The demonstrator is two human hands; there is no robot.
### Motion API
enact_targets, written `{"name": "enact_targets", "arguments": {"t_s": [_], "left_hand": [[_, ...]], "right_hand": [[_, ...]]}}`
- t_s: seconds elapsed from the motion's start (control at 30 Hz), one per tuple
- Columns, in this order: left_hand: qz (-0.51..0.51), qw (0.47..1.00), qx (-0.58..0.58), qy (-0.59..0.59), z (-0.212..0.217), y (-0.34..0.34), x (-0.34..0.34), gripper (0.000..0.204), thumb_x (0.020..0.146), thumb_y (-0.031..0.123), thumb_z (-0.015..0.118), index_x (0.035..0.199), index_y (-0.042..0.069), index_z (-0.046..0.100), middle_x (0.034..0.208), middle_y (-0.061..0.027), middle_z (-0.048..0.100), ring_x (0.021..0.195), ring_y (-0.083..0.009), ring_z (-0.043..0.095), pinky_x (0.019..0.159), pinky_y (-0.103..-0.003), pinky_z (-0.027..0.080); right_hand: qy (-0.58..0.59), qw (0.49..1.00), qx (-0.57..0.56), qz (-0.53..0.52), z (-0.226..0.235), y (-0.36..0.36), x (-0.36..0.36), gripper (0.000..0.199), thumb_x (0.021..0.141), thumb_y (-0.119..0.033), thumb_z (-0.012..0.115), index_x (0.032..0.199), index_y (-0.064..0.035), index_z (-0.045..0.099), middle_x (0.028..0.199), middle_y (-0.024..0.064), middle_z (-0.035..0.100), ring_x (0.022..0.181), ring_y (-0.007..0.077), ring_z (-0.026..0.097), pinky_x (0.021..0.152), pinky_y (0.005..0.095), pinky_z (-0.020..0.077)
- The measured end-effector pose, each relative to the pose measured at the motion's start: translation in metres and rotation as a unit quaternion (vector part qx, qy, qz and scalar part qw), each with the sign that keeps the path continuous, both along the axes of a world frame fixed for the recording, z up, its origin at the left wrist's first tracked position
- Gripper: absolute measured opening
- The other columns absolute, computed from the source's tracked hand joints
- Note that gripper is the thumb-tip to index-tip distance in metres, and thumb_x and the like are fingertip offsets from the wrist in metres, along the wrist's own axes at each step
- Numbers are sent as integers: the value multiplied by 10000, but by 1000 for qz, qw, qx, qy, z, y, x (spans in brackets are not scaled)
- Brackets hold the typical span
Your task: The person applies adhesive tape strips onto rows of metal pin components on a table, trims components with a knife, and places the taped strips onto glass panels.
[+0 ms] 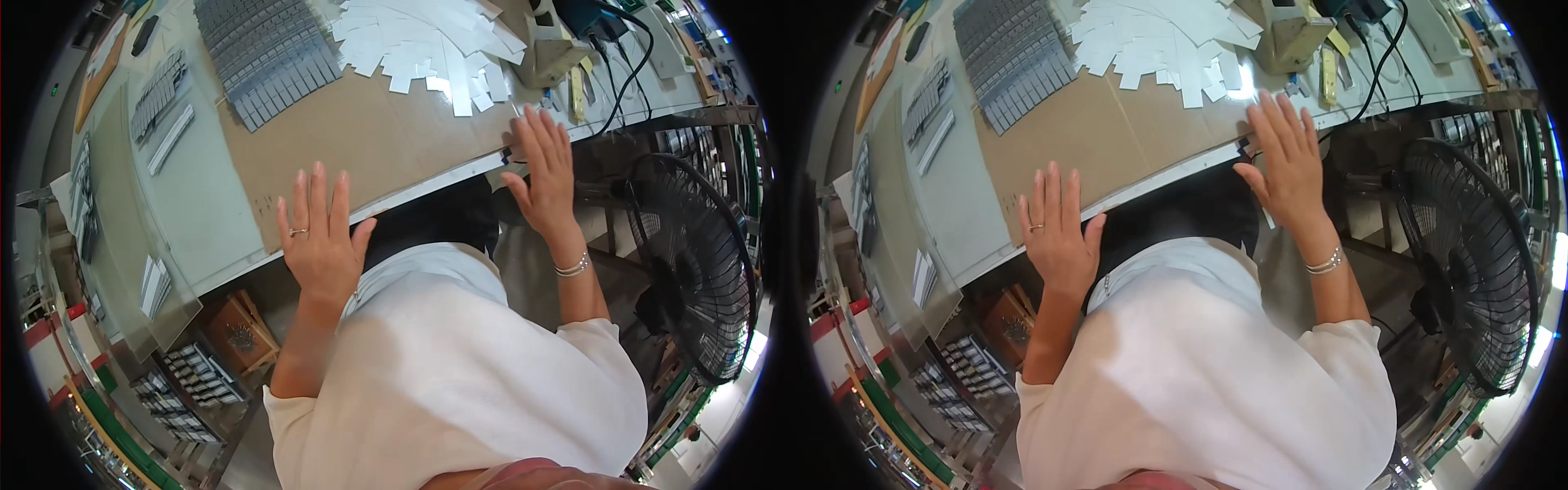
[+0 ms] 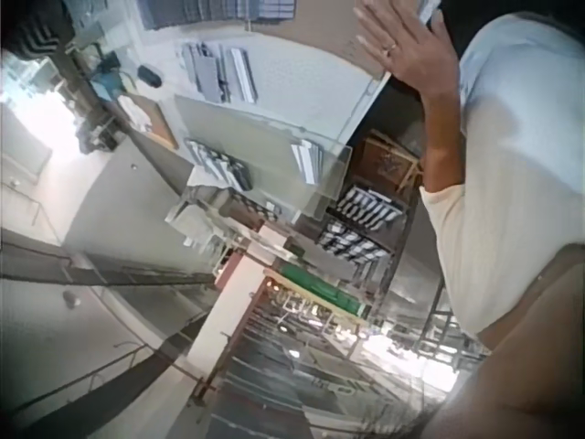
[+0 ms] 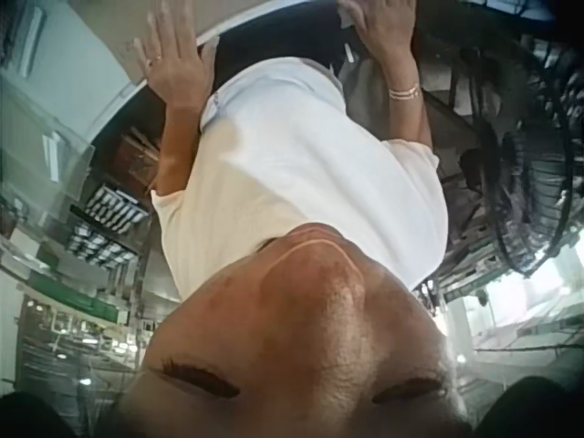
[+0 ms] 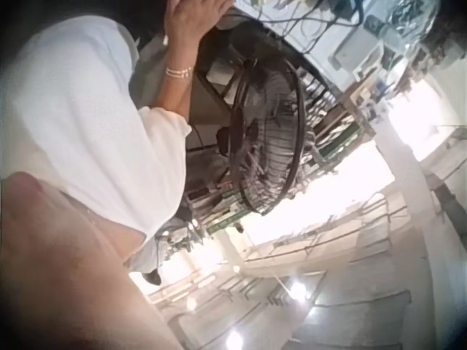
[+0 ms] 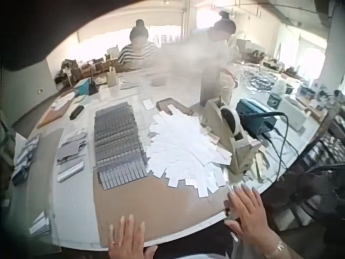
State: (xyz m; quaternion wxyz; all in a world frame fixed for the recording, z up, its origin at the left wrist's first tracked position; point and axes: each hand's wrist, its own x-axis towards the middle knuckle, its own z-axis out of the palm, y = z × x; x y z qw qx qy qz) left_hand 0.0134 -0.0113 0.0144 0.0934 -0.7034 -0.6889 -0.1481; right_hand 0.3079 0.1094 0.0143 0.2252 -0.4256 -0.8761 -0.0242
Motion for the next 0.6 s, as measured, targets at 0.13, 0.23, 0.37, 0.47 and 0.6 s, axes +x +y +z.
{"name": "enact_targets", "arguments": {"t_s": [0.13, 0.23, 0.37, 0.47, 0.6], "left_hand": [[13, 999, 51, 10, -7, 3, 0, 473, 949, 416, 581, 1298, 99, 624, 1411, -122, 551, 1319, -315, 497, 1106, -484, 334], [31, 996, 75, 22, -6, 2, -1, 445, 925, 435, 608, 1230, 118, 678, 1352, -102, 607, 1258, -305, 558, 1072, -465, 383], [27, 995, 92, 7, -13, 3, 1, 453, 878, 465, 652, 1177, 130, 707, 1297, -102, 644, 1220, -305, 586, 1035, -458, 420], [18, 992, 121, -21, -16, -2, 1, 427, 864, 468, 670, 1119, 131, 732, 1249, -99, 671, 1206, -302, 594, 1029, -452, 419], [8, 991, 131, -25, -17, -2, -1, 414, 857, 452, 691, 1108, 125, 730, 1244, -101, 673, 1209, -309, 593, 1045, -445, 400]], "right_hand": [[11, 1000, -2, 13, -11, 8, -5, 653, 906, -447, 611, 1419, -70, 468, 1484, 120, 462, 1387, 321, 405, 1150, 484, 267], [65, 997, 42, 20, -17, 12, -9, 615, 858, -442, 666, 1324, -52, 568, 1385, 123, 566, 1306, 325, 509, 1102, 476, 346], [114, 990, 83, 19, -22, 9, -7, 531, 822, -386, 731, 1201, -22, 651, 1289, 143, 637, 1224, 343, 579, 1034, 460, 444], [135, 986, 99, 22, -22, 7, -10, 487, 779, -340, 779, 1123, -8, 686, 1204, 145, 683, 1162, 346, 620, 988, 442, 491], [138, 985, 99, 19, -17, 5, -11, 482, 736, -293, 811, 1102, -2, 693, 1183, 143, 692, 1142, 345, 631, 969, 437, 508]]}}
